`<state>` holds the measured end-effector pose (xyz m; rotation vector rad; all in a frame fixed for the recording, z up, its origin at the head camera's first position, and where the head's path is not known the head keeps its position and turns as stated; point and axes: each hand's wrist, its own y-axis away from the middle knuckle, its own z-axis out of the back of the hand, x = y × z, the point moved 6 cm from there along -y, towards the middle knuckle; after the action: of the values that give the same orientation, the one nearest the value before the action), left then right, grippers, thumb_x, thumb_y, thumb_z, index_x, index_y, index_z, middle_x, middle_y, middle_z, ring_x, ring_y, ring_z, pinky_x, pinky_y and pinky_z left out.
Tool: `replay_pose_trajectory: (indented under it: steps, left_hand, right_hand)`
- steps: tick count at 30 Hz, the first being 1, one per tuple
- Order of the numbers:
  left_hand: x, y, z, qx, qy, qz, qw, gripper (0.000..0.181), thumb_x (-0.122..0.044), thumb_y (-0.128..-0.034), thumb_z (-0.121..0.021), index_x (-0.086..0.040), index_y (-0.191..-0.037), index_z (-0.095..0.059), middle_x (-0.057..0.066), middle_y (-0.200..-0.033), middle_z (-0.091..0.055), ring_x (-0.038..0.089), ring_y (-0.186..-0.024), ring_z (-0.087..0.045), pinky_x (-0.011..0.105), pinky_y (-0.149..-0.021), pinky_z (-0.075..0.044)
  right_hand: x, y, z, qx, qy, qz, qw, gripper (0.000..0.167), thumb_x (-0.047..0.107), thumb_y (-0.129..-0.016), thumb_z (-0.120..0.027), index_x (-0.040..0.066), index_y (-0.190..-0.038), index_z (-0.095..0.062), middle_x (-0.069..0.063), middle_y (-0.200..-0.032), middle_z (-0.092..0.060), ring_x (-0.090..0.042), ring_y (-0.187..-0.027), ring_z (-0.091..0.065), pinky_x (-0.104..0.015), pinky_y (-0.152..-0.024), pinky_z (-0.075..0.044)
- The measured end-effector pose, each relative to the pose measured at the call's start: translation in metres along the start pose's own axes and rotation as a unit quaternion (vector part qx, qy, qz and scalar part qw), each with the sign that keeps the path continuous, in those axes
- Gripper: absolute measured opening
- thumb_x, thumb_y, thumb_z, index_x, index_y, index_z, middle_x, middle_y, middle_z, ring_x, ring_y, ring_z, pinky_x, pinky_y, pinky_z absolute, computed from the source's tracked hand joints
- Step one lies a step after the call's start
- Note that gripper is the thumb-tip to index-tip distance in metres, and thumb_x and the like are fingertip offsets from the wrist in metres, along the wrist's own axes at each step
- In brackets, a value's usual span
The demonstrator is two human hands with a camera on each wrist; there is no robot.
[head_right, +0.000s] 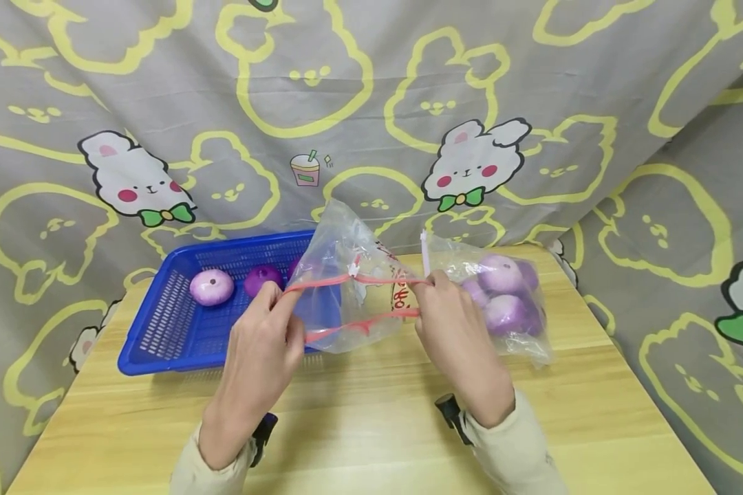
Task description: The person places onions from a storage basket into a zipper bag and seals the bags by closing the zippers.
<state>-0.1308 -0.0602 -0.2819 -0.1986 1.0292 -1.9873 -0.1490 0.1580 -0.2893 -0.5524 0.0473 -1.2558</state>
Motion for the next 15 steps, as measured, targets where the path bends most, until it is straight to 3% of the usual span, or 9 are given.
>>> replay_pose_trajectory:
  steps: [5, 7, 12, 15]
  left_hand:
    - [-0.003, 0.001, 0.001, 0.015, -0.002, -0.008, 0.9998, 0.054, 0.01, -0.0749, -0.061, 0.002, -0.128, -0.061, 0.004, -0.077, -0.042, 0.017, -0.059, -0.037, 0.029, -0.046, -0.038]
    - [-0.006, 0.002, 0.003, 0.019, 0.002, -0.014, 0.9997, 0.061, 0.009, -0.0755, -0.061, 0.002, -0.136, -0.056, 0.004, -0.078, -0.043, 0.017, -0.059, -0.037, 0.028, -0.047, -0.039]
    - [-0.01, 0.004, 0.006, 0.025, 0.006, -0.029, 0.9993, 0.053, 0.007, -0.0766, -0.061, 0.005, -0.13, -0.057, 0.005, -0.081, -0.049, 0.018, -0.061, -0.044, 0.031, -0.048, -0.045]
    - [-0.01, 0.004, 0.003, 0.032, -0.014, -0.025, 0.9991, 0.042, 0.007, -0.0773, -0.062, 0.002, -0.119, -0.061, 0.005, -0.079, -0.053, 0.02, -0.06, -0.05, 0.035, -0.047, -0.048]
  right_hand:
    - [0.009, -0.005, 0.0, -0.039, -0.047, 0.067, 0.9958, 0.046, -0.015, -0.08, -0.057, 0.008, -0.116, -0.073, -0.01, -0.108, -0.065, -0.029, -0.086, -0.065, -0.044, -0.069, -0.055]
    - [0.013, -0.005, -0.002, -0.036, -0.056, 0.089, 0.9938, 0.044, -0.014, -0.08, -0.059, 0.011, -0.113, -0.075, -0.004, -0.099, -0.063, -0.021, -0.078, -0.061, -0.037, -0.064, -0.051]
    - [0.021, -0.005, -0.008, -0.008, -0.031, 0.112, 0.9932, 0.018, -0.003, -0.086, -0.057, 0.008, -0.082, -0.071, 0.001, -0.084, -0.054, -0.015, -0.071, -0.05, -0.03, -0.061, -0.044]
    - [0.023, -0.006, -0.006, -0.018, -0.033, 0.115, 0.9926, 0.015, 0.012, -0.094, -0.06, 0.011, -0.09, -0.074, 0.002, -0.083, -0.059, -0.013, -0.071, -0.054, -0.029, -0.06, -0.047]
